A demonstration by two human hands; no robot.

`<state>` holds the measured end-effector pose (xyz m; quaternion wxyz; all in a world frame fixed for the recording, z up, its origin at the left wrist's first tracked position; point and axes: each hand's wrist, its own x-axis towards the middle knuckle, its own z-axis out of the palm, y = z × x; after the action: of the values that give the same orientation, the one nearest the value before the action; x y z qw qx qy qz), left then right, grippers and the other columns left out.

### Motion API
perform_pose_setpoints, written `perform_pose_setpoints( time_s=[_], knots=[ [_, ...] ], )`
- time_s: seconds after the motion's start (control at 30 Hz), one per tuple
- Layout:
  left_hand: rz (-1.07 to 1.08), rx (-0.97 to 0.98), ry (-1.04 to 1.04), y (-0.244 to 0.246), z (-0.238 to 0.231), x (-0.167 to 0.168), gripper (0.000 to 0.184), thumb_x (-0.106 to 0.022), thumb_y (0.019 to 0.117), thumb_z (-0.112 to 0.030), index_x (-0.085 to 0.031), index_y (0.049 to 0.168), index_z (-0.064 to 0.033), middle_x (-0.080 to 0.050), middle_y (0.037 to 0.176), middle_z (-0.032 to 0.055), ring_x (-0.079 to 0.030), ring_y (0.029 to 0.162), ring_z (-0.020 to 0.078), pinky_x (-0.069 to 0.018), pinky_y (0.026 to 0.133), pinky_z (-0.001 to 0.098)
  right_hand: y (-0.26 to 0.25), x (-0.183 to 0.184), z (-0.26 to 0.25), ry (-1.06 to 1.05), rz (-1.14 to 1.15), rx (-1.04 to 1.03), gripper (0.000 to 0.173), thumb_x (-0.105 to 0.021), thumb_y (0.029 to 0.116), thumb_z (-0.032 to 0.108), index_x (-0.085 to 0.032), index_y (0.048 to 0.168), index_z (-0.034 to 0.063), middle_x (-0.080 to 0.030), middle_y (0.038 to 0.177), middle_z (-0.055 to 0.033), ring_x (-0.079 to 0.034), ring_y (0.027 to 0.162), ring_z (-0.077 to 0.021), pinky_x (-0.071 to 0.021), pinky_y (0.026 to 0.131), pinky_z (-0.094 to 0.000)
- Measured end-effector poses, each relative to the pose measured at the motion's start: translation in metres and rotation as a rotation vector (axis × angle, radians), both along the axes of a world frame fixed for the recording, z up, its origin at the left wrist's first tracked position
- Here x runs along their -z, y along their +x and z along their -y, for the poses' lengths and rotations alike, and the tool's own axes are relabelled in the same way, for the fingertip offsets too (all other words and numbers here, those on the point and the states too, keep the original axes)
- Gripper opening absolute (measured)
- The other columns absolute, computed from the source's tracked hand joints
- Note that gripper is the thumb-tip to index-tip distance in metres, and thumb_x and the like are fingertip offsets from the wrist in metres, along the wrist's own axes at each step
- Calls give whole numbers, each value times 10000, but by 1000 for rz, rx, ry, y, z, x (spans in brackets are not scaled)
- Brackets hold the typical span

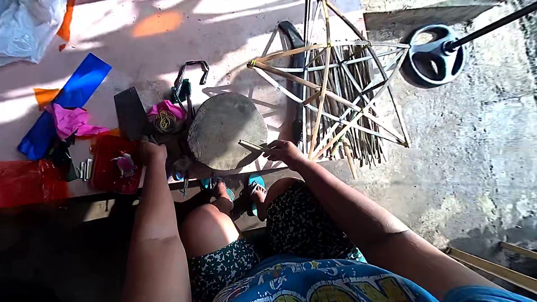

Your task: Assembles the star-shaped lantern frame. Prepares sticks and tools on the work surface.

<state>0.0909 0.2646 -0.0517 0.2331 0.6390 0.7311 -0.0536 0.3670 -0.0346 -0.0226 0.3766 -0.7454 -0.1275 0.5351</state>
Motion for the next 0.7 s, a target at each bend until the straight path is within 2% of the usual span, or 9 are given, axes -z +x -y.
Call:
perform_pose_setpoints(
  time_s=[0.1,0.23,0.3,0.37,0.4,0.47,0.5,0.57,0.7],
  knots=[
    [58,-83,64,-11,-8,-18,721,-718,904,-228,-402,1465,98,-512,1437,323,-511,1350,449,-415,1101,620,5,5,6,40,-92,80,183,-588,1043,124,-624,1153,-17,-718,910,-86,-678,740,-102,-572,728,-268],
    [240,-111,127,-22,6,-70,587,-709,940,-287,-531,1323,121,-605,1243,353,-606,1157,482,-458,984,656,3,7,12,91,-207,198,141,-577,1040,107,-612,1124,0,-711,900,-91,-696,739,-108,-590,734,-264],
    [416,-71,177,-17,31,-91,579,-643,1013,-373,-519,1329,96,-615,1143,303,-641,953,394,-520,871,582,2,7,15,118,-222,195,106,-600,1007,43,-607,1098,-11,-701,891,-96,-695,739,-115,-591,741,-268],
    [594,-8,203,1,72,-115,436,-531,1077,-332,-511,1295,44,-586,951,145,-612,707,184,-565,692,384,6,3,15,128,-234,175,112,-606,999,13,-602,1102,-31,-697,901,-100,-698,763,-126,-594,760,-279],
    [693,27,180,10,94,-124,344,-500,1085,-257,-524,1260,39,-594,906,94,-616,665,121,-574,662,323,7,2,16,128,-230,169,111,-614,993,3,-603,1096,-37,-701,899,-100,-699,764,-127,-593,760,-280],
    [801,87,56,28,136,-134,251,-458,1080,-152,-565,1220,26,-622,848,46,-614,612,77,-576,606,272,9,2,19,126,-192,136,128,-628,985,1,-606,1102,-45,-697,914,-108,-693,770,-124,-590,759,-280],
    [795,146,-11,36,155,-134,235,-464,1079,-148,-564,1213,16,-606,808,36,-586,584,81,-554,573,269,10,2,22,124,-158,105,146,-645,976,7,-615,1109,-47,-696,926,-113,-686,771,-123,-586,759,-282],
    [658,273,-95,52,186,-127,302,-573,1062,-220,-600,1193,50,-639,818,136,-618,634,216,-562,645,417,12,6,28,124,-80,45,170,-682,950,5,-641,1102,-59,-700,925,-126,-672,751,-130,-573,742,-298],
    [415,390,-190,74,222,-102,390,-496,1102,-291,-582,1200,77,-656,905,251,-668,791,381,-544,778,564,14,10,38,127,20,-15,192,-691,916,-44,-648,1100,-80,-691,965,-167,-675,789,-180,-577,799,-362]
  ],
)
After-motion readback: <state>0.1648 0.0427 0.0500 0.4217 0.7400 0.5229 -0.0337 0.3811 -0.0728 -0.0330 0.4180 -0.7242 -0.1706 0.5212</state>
